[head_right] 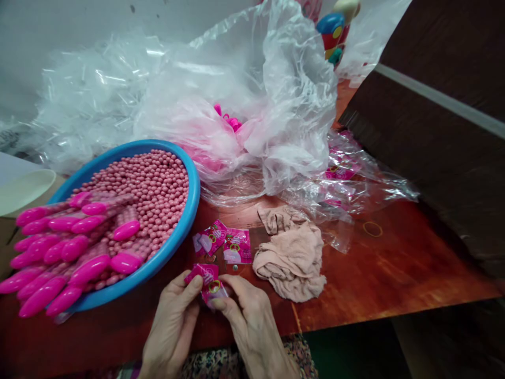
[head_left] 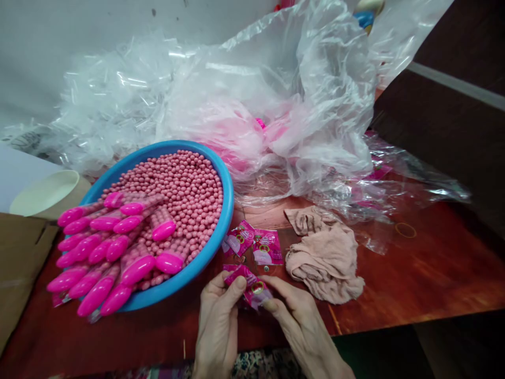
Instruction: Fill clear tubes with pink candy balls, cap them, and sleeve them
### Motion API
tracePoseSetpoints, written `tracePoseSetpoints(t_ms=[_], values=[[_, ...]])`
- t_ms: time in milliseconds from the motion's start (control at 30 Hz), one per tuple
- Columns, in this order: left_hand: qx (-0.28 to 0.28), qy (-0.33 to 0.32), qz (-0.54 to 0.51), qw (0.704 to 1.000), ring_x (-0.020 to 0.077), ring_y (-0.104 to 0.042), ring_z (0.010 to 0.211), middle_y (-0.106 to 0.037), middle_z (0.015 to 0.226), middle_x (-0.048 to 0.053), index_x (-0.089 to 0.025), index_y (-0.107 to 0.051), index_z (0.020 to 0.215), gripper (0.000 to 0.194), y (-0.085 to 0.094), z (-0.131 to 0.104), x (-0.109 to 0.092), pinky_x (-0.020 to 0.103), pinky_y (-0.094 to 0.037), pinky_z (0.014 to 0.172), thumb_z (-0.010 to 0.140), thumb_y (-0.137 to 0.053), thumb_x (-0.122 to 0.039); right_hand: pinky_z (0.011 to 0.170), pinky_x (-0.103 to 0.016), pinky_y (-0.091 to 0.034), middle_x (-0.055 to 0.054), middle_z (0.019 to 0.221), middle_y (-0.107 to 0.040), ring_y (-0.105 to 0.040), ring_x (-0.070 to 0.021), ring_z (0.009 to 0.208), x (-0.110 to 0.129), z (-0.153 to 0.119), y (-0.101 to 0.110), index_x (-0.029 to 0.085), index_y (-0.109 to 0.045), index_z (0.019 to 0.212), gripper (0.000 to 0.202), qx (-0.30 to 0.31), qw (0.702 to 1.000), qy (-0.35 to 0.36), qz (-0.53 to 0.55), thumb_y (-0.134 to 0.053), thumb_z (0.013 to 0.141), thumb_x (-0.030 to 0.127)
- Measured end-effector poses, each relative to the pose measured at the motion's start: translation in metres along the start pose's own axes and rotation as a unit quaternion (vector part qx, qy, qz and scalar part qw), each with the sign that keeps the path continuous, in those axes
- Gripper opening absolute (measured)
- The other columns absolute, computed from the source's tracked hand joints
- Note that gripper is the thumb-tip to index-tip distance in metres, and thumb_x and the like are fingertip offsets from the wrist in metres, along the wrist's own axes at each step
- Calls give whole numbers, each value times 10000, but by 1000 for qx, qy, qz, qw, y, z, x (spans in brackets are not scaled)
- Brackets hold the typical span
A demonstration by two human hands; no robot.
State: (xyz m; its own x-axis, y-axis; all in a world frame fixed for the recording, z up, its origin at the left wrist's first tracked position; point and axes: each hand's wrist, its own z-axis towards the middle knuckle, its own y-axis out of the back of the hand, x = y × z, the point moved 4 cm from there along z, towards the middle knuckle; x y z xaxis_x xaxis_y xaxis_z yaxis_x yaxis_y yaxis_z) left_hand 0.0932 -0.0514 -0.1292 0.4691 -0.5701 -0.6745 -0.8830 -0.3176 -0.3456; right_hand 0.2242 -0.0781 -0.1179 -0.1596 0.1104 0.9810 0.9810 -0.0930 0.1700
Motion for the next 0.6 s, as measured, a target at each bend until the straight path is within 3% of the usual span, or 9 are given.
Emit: tracePoseSetpoints(t_ms=[67,167,233,300,433,600], values=[[-10,-4,-18,1000,131,-621,632,-714,672,26,-118,-695,685,230,-2,1,-1,249,-513,646,558,-853,-225,623,-231,-516,-11,772,-720,-656,-166,684,-3,1,0,206,-681,942,217,-17,997,-47,60,-674,754,313],[0,0,-38,999,122,-625,638,-723,691,22,-126,-695,717,221,-5,2,-1,226,-505,628,582,-844,-215,602,-214,-492,24,688,-689,-627,-150,642,-6,1,-4,210,-688,781,158,-46,993,-86,70,-769,645,217],[5,7,-46,999,112,-618,615,-725,688,22,-128,-698,728,228,-5,2,0,203,-489,581,580,-847,-219,586,-211,-471,27,639,-644,-595,-134,612,-5,2,-6,201,-663,675,78,-62,994,-63,65,-729,709,226],[2,12,-50,999,100,-605,593,-720,682,19,-125,-699,728,240,-4,3,3,183,-469,543,573,-853,-226,569,-216,-462,19,616,-602,-573,-130,591,-4,2,-6,192,-639,633,175,-69,995,-29,73,-658,791,264],[0,10,-76,997,75,-581,573,-708,683,2,-137,-704,755,201,-2,2,5,157,-432,511,627,-826,-231,567,-222,-466,2,647,-593,-572,-134,597,-1,1,-5,190,-639,686,210,-53,996,11,64,-577,866,279],[-3,13,-104,994,86,-591,578,-703,686,-1,-155,-699,749,172,1,0,2,166,-419,499,654,-810,-245,523,-201,-428,21,617,-538,-536,-113,560,12,5,4,204,-566,669,292,-17,997,66,-29,-457,936,251]])
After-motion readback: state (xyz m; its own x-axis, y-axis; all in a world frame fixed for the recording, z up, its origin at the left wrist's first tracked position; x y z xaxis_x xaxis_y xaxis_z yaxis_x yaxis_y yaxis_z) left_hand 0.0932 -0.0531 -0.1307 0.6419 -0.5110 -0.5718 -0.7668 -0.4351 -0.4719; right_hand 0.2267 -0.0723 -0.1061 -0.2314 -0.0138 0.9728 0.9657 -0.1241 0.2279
